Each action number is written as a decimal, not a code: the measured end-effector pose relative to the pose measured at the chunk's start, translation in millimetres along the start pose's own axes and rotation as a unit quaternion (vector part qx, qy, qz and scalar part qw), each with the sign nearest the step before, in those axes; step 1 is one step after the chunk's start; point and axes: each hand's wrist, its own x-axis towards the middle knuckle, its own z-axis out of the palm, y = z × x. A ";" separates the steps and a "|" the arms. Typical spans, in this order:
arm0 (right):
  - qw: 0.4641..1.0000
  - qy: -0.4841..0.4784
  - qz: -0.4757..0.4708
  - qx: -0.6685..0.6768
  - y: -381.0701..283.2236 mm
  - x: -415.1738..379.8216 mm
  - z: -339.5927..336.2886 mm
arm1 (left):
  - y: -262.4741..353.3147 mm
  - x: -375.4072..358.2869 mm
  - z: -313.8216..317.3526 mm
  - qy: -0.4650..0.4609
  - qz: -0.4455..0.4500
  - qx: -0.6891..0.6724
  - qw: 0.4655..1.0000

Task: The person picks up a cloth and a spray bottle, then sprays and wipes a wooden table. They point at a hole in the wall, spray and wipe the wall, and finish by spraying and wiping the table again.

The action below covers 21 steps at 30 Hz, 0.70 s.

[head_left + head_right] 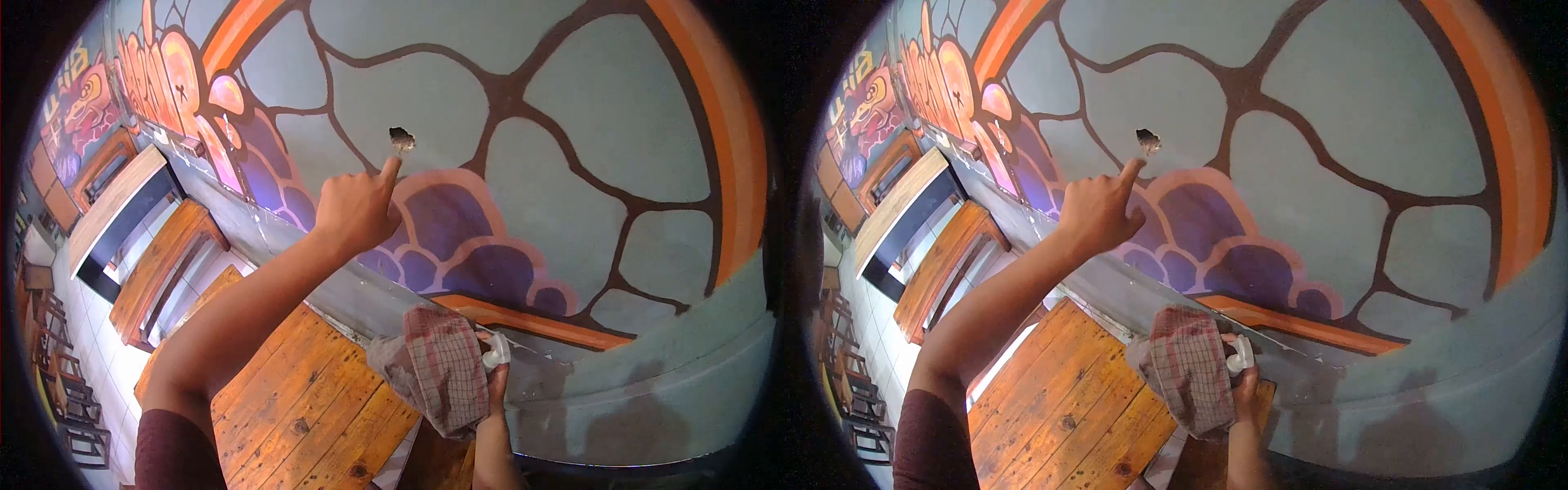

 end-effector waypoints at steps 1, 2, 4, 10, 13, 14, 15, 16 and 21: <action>1.000 0.000 0.003 -0.001 -1.1 1.4 2.8 | 3.0 4.3 -4.7 0.004 -0.024 -0.010 1.000; 1.000 -0.005 -0.001 0.005 -3.5 4.3 6.9 | 4.6 9.7 -7.5 0.009 -0.048 -0.020 0.999; 1.000 -0.010 -0.002 0.011 -8.4 18.4 17.7 | 1.2 26.5 -1.8 0.018 -0.047 -0.023 0.998; 0.962 -0.094 -0.217 -0.135 -41.0 87.8 50.5 | -15.3 19.1 17.6 0.048 -0.006 -0.204 0.978; 0.952 -0.112 -0.236 -0.157 -55.7 101.7 54.0 | -16.9 16.3 18.7 0.022 -0.043 -0.243 0.969; 0.971 -0.137 -0.180 -0.080 -58.0 104.9 56.3 | -19.1 15.8 20.2 0.023 -0.059 -0.244 0.968; 0.957 -0.142 -0.216 -0.133 -57.7 103.2 63.1 | -18.7 17.0 20.3 0.025 -0.068 -0.247 0.966; 0.956 -0.149 -0.211 -0.139 -58.1 104.5 68.6 | -15.9 22.6 19.7 0.054 -0.055 -0.246 0.966; 0.963 -0.138 -0.204 -0.108 -64.6 136.9 90.6 | -24.6 50.8 28.9 0.054 0.040 -0.311 0.948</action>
